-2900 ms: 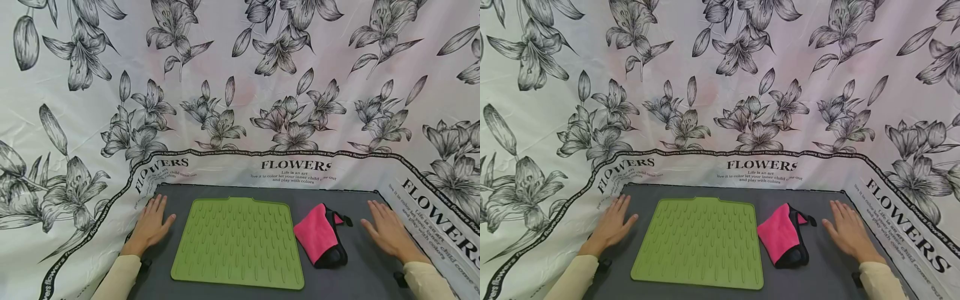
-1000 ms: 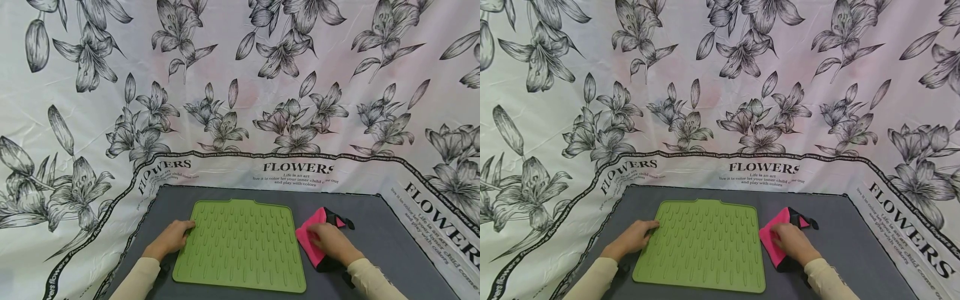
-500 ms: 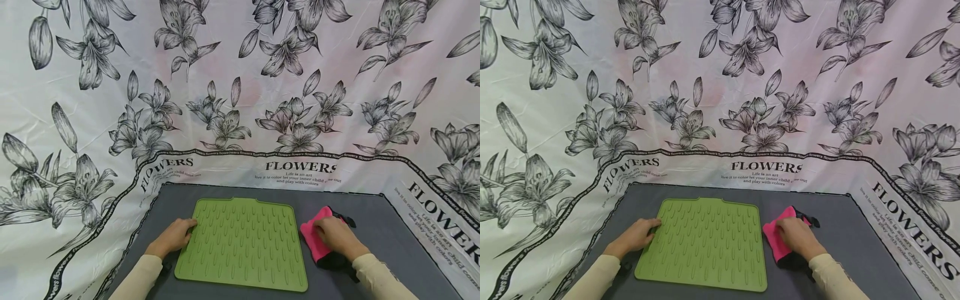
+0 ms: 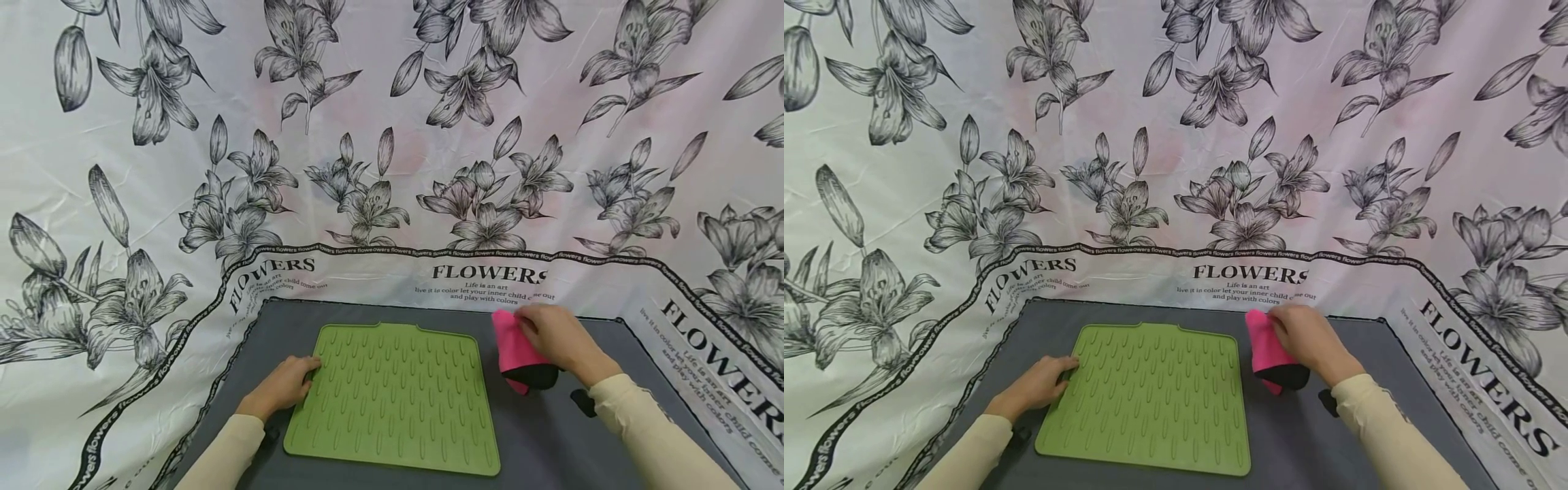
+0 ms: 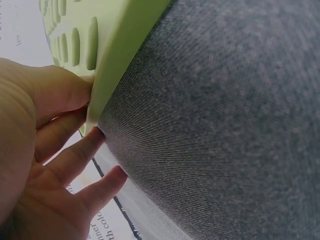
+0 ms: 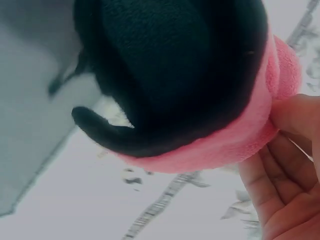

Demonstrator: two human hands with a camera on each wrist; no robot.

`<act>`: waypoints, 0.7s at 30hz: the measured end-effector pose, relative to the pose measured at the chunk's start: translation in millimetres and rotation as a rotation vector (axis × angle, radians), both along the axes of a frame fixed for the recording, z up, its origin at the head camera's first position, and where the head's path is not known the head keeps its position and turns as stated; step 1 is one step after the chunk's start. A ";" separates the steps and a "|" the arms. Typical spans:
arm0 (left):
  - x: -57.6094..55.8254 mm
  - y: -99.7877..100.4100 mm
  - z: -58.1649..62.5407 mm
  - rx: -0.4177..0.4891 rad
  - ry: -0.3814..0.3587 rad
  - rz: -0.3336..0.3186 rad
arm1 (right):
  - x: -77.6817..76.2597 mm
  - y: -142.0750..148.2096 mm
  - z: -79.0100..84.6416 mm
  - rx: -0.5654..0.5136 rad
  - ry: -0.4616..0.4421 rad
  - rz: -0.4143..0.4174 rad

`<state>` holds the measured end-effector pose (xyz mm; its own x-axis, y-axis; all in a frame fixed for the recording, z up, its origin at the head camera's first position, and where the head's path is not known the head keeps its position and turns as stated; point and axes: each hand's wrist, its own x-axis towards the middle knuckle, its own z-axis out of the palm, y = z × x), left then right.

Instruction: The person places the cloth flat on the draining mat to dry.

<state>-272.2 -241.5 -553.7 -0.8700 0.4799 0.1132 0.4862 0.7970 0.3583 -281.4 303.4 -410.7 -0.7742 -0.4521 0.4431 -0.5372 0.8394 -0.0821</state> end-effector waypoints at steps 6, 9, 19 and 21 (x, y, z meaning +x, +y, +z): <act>-0.9 -1.0 -2.1 -0.008 0.004 -0.009 | -8.9 -31.3 39.7 -0.059 0.055 0.077; -1.1 -1.4 -2.1 -0.002 -0.004 -0.002 | -15.1 -53.1 52.1 -0.082 0.076 0.122; -0.8 2.0 -0.3 0.011 -0.035 0.020 | -25.0 -115.6 71.8 -0.209 0.120 0.260; -0.9 1.3 -0.4 0.008 -0.033 0.021 | -25.8 -124.4 70.0 -0.207 0.095 0.275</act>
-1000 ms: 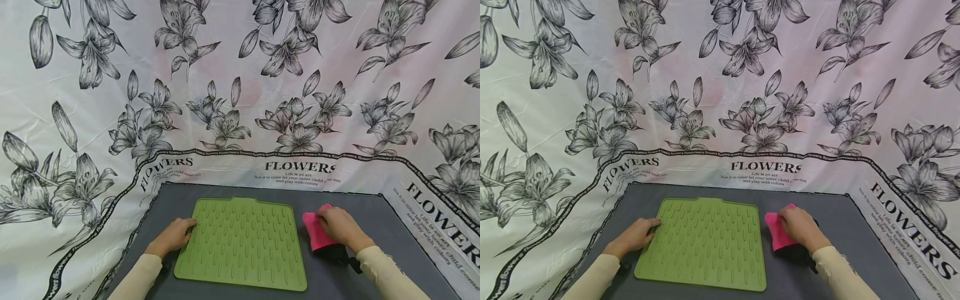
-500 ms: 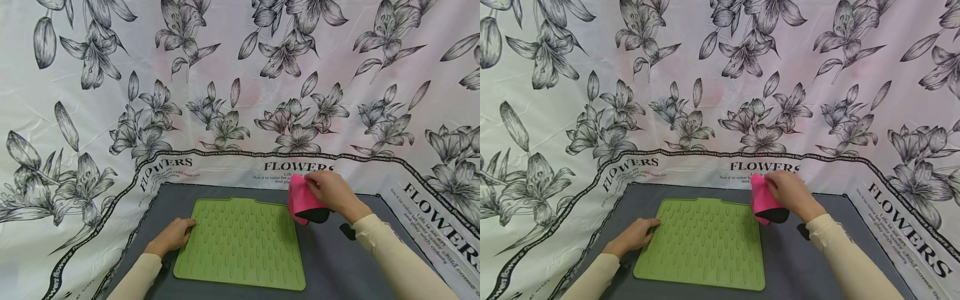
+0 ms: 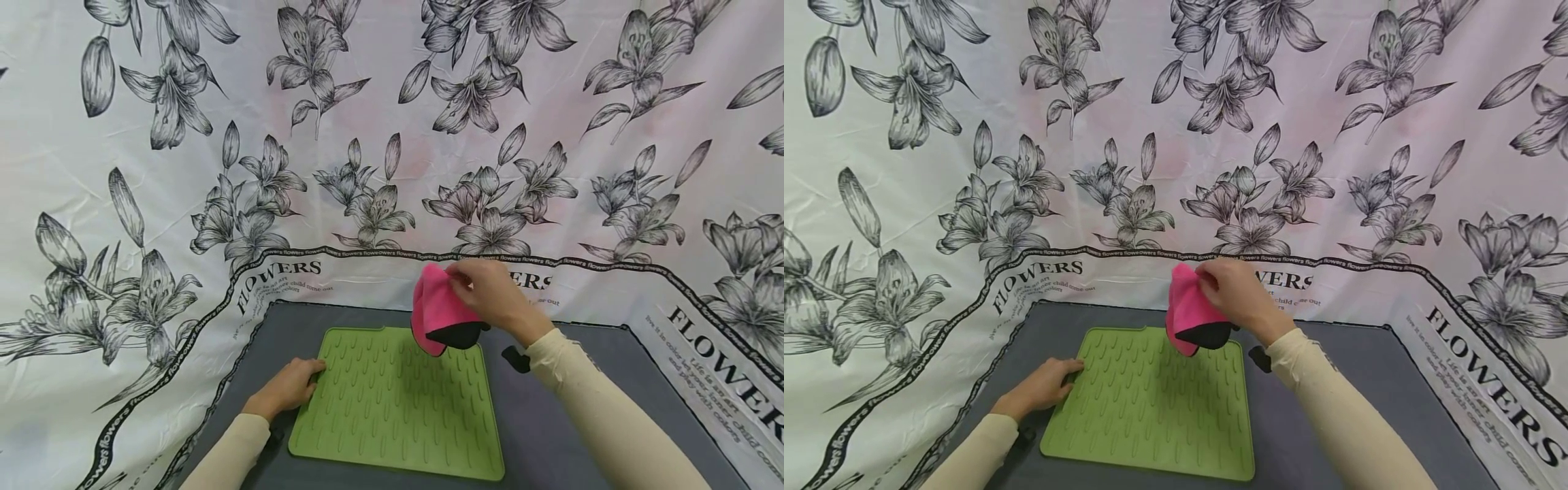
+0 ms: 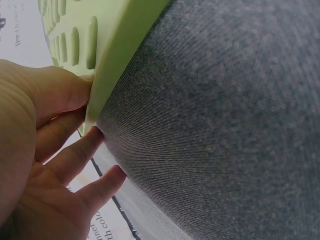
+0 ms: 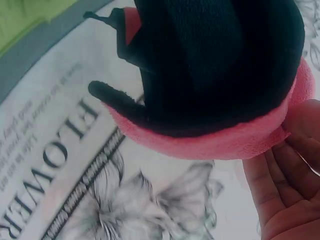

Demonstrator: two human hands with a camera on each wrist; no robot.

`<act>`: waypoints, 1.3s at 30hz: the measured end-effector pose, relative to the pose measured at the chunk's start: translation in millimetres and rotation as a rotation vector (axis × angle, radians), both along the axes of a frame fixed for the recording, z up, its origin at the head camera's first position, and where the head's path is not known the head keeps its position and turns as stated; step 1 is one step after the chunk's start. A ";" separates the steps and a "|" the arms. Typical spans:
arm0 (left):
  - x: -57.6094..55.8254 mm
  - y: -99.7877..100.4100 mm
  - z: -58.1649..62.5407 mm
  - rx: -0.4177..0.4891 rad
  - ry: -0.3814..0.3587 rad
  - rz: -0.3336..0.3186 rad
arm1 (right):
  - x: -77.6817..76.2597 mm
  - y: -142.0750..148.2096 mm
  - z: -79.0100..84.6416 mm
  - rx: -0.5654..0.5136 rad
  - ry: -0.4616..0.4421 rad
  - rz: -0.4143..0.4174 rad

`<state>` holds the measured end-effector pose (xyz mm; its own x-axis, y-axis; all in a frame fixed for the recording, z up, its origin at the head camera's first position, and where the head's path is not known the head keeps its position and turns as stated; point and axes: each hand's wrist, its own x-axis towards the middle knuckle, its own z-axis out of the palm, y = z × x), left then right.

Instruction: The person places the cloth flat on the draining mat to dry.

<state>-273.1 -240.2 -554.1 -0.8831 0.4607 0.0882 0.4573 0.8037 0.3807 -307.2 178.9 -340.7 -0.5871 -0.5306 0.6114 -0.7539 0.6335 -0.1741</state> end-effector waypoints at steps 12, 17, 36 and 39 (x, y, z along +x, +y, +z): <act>2.2 0.2 4.1 -0.013 -0.015 0.006 | 9.0 5.3 -77.9 0.287 -0.265 0.017; 0.6 0.8 5.9 -0.016 -0.022 0.014 | 10.6 16.0 -94.8 0.287 -0.315 -0.001; -29.0 29.4 53.6 0.016 -0.049 0.048 | -6.5 33.4 -101.2 0.306 -0.340 -0.013; -33.1 42.4 62.0 0.020 -0.061 0.047 | -10.8 32.5 -102.6 0.295 -0.362 -0.028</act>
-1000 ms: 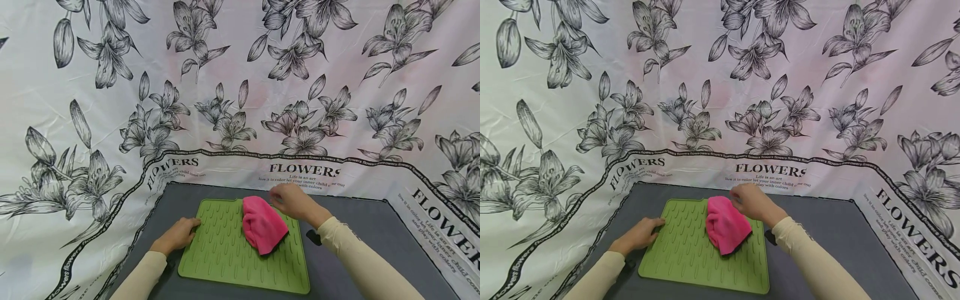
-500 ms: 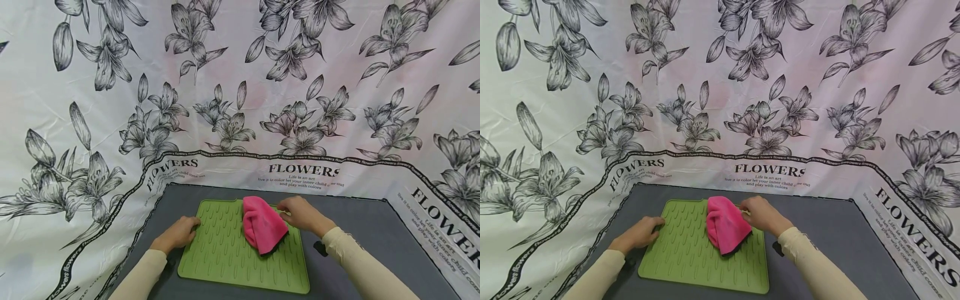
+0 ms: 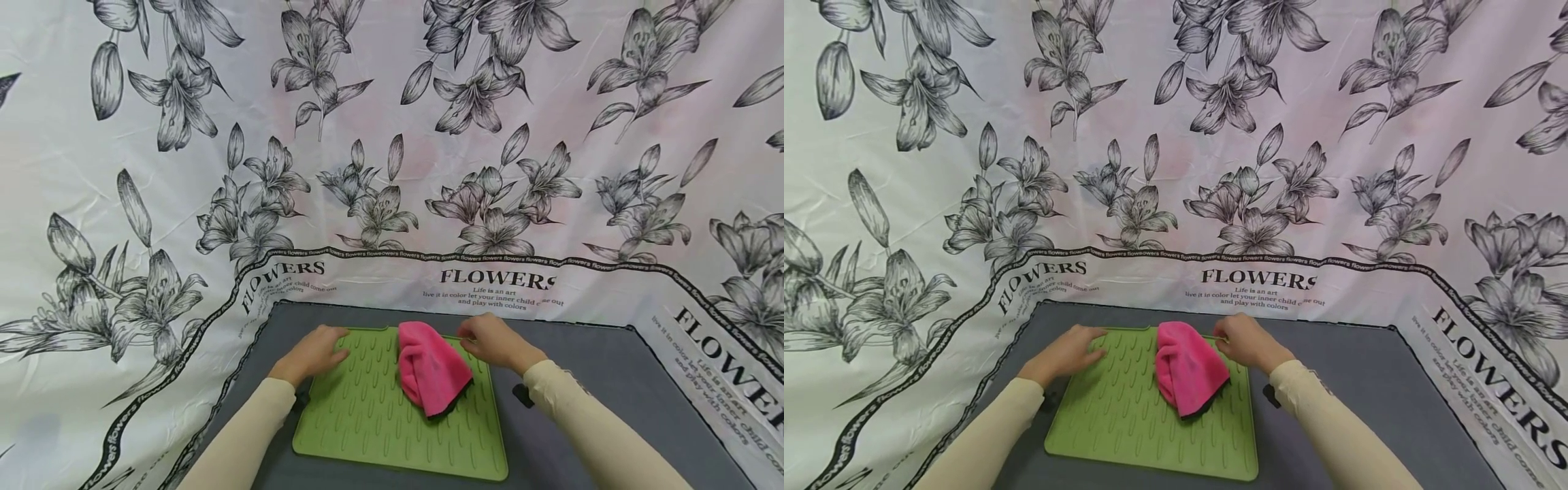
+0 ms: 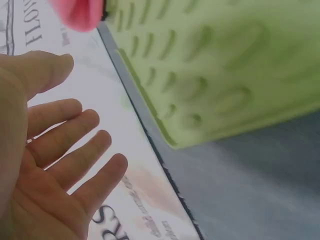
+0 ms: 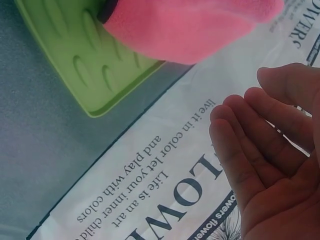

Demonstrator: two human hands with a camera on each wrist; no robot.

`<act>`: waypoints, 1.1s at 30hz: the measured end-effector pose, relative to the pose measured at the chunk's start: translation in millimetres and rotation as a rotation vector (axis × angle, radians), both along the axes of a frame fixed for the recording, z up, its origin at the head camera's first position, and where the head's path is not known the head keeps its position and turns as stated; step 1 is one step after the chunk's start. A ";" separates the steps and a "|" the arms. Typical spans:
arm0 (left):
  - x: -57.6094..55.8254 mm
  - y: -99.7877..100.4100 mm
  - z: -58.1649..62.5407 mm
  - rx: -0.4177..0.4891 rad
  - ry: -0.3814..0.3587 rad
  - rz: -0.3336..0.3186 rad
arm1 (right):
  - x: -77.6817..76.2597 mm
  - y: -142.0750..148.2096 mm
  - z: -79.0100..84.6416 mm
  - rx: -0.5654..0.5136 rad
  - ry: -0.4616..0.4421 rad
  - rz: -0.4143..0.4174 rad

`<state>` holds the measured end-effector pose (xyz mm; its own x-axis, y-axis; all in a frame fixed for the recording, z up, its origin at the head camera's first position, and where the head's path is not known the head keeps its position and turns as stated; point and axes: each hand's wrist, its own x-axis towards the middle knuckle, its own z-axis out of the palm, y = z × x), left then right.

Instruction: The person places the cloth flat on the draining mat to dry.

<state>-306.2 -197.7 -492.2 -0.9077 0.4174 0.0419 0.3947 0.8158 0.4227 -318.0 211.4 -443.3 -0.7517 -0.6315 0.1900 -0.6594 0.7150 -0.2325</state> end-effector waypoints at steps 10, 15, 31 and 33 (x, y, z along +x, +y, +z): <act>-15.6 48.3 6.6 -0.035 0.012 -0.046 | -13.1 0.5 -14.1 -0.025 0.031 0.000; -21.7 73.4 4.2 -0.058 0.043 -0.050 | -18.6 -1.1 -26.6 -0.045 0.017 -0.035; -52.7 119.9 -54.0 0.016 0.030 0.033 | -24.8 -15.3 -73.3 -0.064 -0.101 -0.206; -69.3 124.2 -80.7 0.032 0.040 0.009 | -24.5 -17.0 -80.7 -0.063 -0.100 -0.221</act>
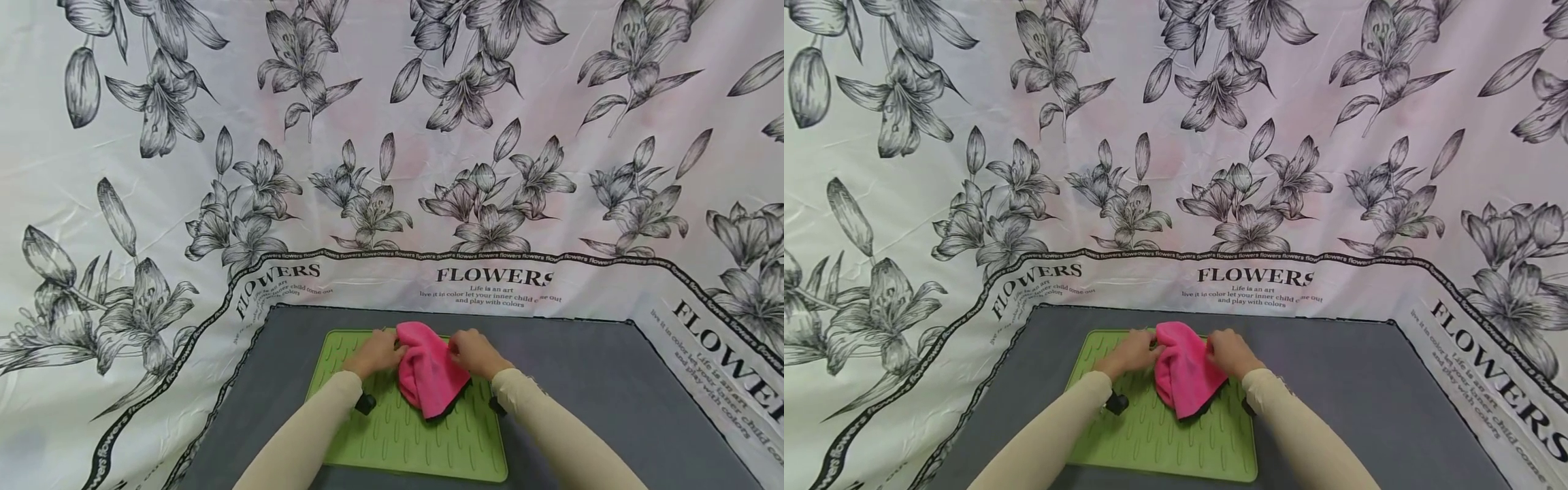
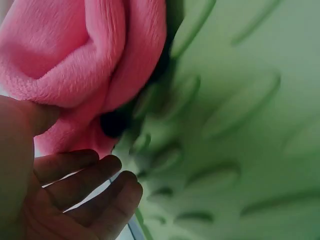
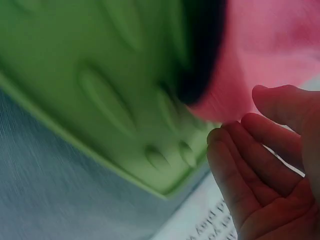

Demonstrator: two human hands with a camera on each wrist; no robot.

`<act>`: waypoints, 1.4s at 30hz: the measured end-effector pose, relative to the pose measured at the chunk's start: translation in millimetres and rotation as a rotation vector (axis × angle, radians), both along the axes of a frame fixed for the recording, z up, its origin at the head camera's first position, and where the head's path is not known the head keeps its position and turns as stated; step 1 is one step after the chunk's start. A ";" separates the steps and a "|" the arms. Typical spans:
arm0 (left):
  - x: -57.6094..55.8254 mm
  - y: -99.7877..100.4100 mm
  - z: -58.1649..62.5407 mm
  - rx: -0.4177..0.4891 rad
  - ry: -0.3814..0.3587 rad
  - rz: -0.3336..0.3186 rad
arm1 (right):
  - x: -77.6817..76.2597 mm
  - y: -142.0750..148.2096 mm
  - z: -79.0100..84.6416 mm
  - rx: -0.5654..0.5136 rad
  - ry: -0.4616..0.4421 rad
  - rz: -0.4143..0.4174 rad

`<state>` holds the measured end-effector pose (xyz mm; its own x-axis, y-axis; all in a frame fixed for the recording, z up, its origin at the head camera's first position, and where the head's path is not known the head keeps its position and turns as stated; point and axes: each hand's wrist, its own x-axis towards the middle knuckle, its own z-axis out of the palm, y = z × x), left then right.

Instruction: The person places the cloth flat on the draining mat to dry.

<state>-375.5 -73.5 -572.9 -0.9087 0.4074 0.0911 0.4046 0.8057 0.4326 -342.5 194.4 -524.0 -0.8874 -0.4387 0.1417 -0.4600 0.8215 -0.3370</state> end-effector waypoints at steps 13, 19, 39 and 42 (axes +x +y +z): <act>25.4 1.1 13.6 0.394 0.063 -0.087 | 6.7 -0.8 -0.7 -0.010 0.061 0.027; 50.2 -26.5 71.5 0.323 0.033 -0.016 | 9.0 12.3 36.6 -0.012 0.069 0.069; 71.8 -87.7 129.7 -0.082 -0.354 -0.096 | 44.2 7.0 82.0 0.118 -0.100 0.293; 69.7 -90.7 121.0 -0.066 -0.329 -0.044 | 47.3 11.3 72.1 0.117 -0.111 0.272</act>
